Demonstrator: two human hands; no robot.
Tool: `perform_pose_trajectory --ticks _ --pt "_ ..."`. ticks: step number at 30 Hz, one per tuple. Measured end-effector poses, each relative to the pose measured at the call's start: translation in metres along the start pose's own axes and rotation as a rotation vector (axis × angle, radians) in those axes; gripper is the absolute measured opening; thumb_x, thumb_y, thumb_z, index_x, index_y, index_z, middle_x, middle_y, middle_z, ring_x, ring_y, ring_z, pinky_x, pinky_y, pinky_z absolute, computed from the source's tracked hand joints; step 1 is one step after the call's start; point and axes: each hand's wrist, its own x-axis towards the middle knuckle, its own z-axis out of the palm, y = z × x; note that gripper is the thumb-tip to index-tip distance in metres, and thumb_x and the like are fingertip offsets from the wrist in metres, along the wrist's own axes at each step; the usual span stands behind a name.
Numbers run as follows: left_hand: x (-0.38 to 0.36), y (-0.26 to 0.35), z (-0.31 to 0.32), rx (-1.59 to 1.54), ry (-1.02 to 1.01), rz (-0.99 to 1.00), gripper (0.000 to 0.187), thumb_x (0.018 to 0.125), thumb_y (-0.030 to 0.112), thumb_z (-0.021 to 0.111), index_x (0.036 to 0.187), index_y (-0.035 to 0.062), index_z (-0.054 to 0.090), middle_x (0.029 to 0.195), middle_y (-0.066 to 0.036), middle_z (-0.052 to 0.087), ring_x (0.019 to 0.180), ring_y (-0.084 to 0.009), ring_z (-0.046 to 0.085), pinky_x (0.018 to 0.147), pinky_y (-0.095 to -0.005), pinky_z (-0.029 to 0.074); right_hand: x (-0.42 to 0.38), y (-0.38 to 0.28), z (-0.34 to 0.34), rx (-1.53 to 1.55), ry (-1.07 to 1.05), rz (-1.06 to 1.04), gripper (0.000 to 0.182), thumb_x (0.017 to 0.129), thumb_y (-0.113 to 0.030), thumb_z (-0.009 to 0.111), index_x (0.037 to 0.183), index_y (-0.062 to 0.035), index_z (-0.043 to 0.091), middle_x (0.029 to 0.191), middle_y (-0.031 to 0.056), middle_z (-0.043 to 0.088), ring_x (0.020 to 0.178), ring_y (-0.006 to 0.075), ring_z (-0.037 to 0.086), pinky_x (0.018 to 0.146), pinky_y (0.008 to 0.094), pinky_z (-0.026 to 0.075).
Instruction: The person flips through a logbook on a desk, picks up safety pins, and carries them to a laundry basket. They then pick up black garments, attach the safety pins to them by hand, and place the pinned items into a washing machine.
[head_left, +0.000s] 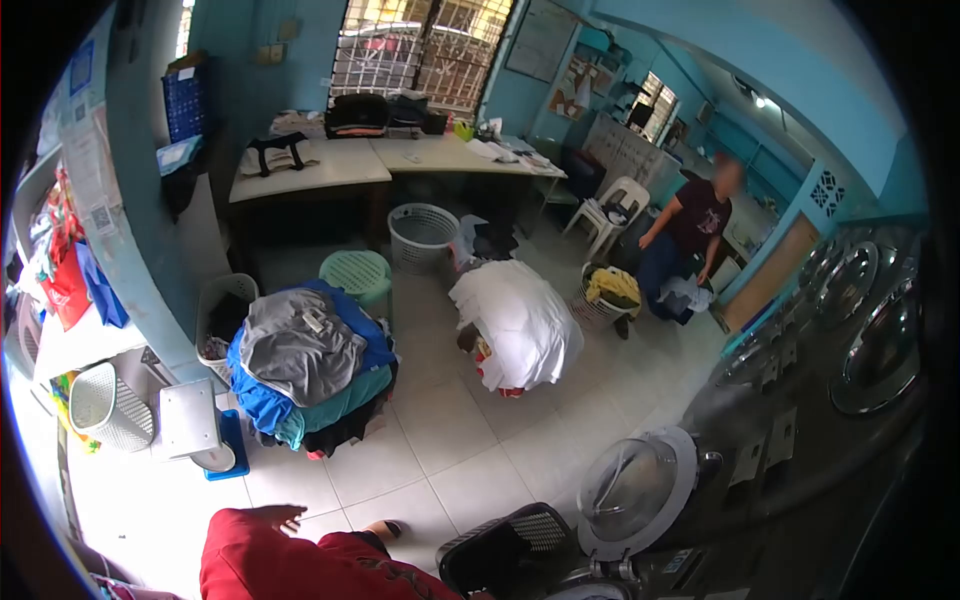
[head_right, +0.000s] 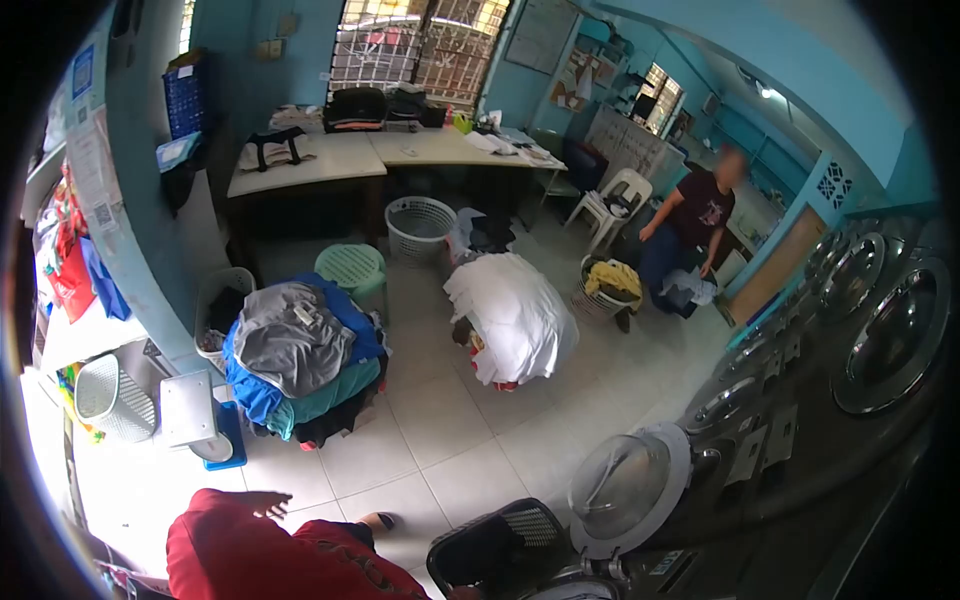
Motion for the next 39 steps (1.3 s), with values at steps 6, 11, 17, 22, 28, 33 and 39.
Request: perform_pose_trajectory --ticks 6,11,17,22,28,33,39 --pt "0.055 0.155 0.06 -0.035 0.231 0.261 0.027 0.076 0.035 0.052 0.093 0.0156 0.06 0.096 -0.011 0.06 0.091 -0.0245 0.057 0.076 -0.035 0.046 0.032 -0.01 -0.032 0.042 0.113 -0.08 0.02 0.078 -0.025 0.047 0.062 -0.0122 0.047 0.051 0.0025 0.039 0.04 0.0174 0.037 0.039 0.0307 0.035" --pt "0.127 0.194 0.019 0.03 0.667 0.434 0.02 0.077 0.014 0.042 0.08 0.0074 0.06 0.075 -0.012 0.059 0.066 -0.0282 0.057 0.061 -0.0387 0.046 0.037 -0.052 -0.04 0.039 0.127 -0.145 0.017 0.08 -0.026 0.049 0.076 -0.0107 0.053 0.065 0.0064 0.051 0.054 0.0198 0.05 0.05 0.0318 0.043" --pt "0.148 0.127 -0.044 0.017 -0.155 0.324 0.022 0.081 0.022 0.044 0.092 0.0079 0.057 0.081 -0.007 0.057 0.075 -0.0203 0.054 0.068 -0.0326 0.044 0.04 -0.122 -0.013 0.015 0.12 -0.012 0.015 0.081 -0.026 0.05 0.084 -0.0116 0.052 0.072 0.0073 0.053 0.059 0.0195 0.053 0.052 0.0322 0.044" --pt "0.159 0.106 -0.182 -0.393 -0.656 0.643 0.028 0.084 0.028 0.046 0.102 0.0083 0.055 0.087 -0.004 0.056 0.081 -0.0137 0.052 0.073 -0.0275 0.042 0.072 -0.191 -0.002 -0.049 0.029 0.02 0.017 0.081 -0.025 0.05 0.091 -0.0124 0.051 0.078 0.008 0.055 0.063 0.0193 0.055 0.055 0.0324 0.046" --pt "-0.06 0.448 -0.524 -0.477 -0.761 1.443 0.05 0.084 0.037 0.045 0.121 0.0035 0.043 0.104 -0.009 0.055 0.088 -0.0159 0.051 0.073 -0.0281 0.041 0.165 -0.28 -0.015 0.092 -0.359 -0.148 0.022 0.081 -0.024 0.051 0.1 -0.0133 0.05 0.084 0.0089 0.056 0.067 0.0191 0.057 0.057 0.0327 0.048" --pt "-0.129 0.554 -0.594 -0.243 -0.774 1.914 0.05 0.084 0.037 0.045 0.121 0.0033 0.043 0.104 -0.009 0.055 0.088 -0.0158 0.051 0.073 -0.0279 0.041 0.167 -0.452 0.045 -0.081 0.094 -0.059 0.023 0.076 -0.024 0.051 0.095 -0.0114 0.049 0.077 0.0092 0.056 0.057 0.0172 0.052 0.044 0.0282 0.042" --pt "-0.119 0.581 -0.638 -0.271 -0.585 1.909 0.05 0.084 0.037 0.046 0.121 0.003 0.042 0.104 -0.009 0.055 0.088 -0.0157 0.051 0.073 -0.0278 0.04 0.245 -0.624 0.114 -0.429 0.034 -0.236 0.019 0.079 -0.023 0.05 0.095 -0.0133 0.049 0.075 0.0059 0.058 0.055 0.0129 0.053 0.043 0.0247 0.04"
